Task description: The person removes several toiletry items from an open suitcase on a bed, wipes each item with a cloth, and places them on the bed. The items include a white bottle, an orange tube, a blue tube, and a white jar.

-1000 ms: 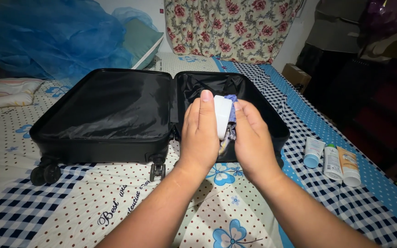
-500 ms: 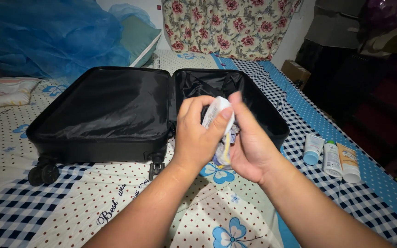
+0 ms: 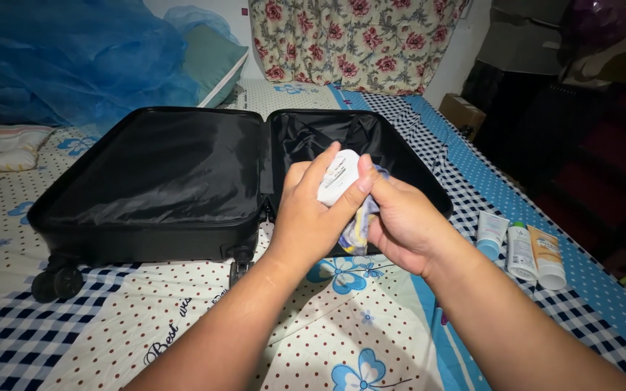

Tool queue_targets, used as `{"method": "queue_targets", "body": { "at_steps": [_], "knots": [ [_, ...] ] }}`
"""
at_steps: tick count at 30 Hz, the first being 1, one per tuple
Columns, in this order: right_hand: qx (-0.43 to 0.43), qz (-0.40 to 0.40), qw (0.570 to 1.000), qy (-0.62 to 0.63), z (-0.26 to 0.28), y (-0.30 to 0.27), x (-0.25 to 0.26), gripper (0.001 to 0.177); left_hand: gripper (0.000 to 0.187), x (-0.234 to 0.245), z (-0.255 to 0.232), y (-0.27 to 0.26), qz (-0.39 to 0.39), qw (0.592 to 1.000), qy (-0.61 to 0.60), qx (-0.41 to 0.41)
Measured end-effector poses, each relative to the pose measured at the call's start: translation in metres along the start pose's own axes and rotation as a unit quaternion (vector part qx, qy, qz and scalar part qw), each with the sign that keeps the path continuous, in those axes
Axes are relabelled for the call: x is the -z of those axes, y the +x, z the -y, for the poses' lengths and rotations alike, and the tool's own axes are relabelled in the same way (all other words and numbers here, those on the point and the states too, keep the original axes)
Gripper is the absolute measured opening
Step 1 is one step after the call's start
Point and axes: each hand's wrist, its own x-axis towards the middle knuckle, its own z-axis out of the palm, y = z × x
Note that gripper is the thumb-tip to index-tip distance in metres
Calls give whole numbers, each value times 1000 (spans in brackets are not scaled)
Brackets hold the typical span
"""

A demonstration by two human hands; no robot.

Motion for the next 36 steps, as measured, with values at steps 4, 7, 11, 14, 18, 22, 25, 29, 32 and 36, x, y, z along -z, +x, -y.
{"method": "queue_targets", "body": {
  "at_steps": [4, 7, 11, 14, 18, 22, 25, 29, 32, 36],
  "knots": [
    [-6, -67, 998, 1, -2, 5, 6, 41, 88, 3, 3, 0, 14, 999, 25, 19],
    [-4, -110, 994, -22, -7, 10, 15, 34, 103, 2, 4, 0, 35, 997, 44, 49],
    [11, -142, 986, -84, -20, 20, 36, 33, 114, -3, 17, 1, 69, 993, 61, 74],
    [5, -171, 982, -83, -24, 26, 53, 36, 114, -16, 37, 5, 115, 986, 0, 124],
    [6, -241, 962, -125, -20, 26, 72, 41, 108, -48, 56, 11, 106, 985, -86, 107],
    [75, -252, 942, -210, -6, 19, 103, 46, 103, -85, 56, 22, 124, 987, -43, 94],
    [87, -264, 929, -247, 4, 10, 133, 46, 90, -120, 52, 28, 137, 989, -2, 62],
    [77, -321, 922, -202, 14, 1, 183, 42, 71, -176, 49, 32, 149, 988, -8, 32],
    [81, -369, 905, -195, 17, -10, 234, 38, 65, -224, 46, 30, 189, 980, -2, 68],
    [86, -410, 889, -182, 7, -30, 311, 36, 76, -292, 52, 22, 298, 946, 47, 117]
  ]
}}
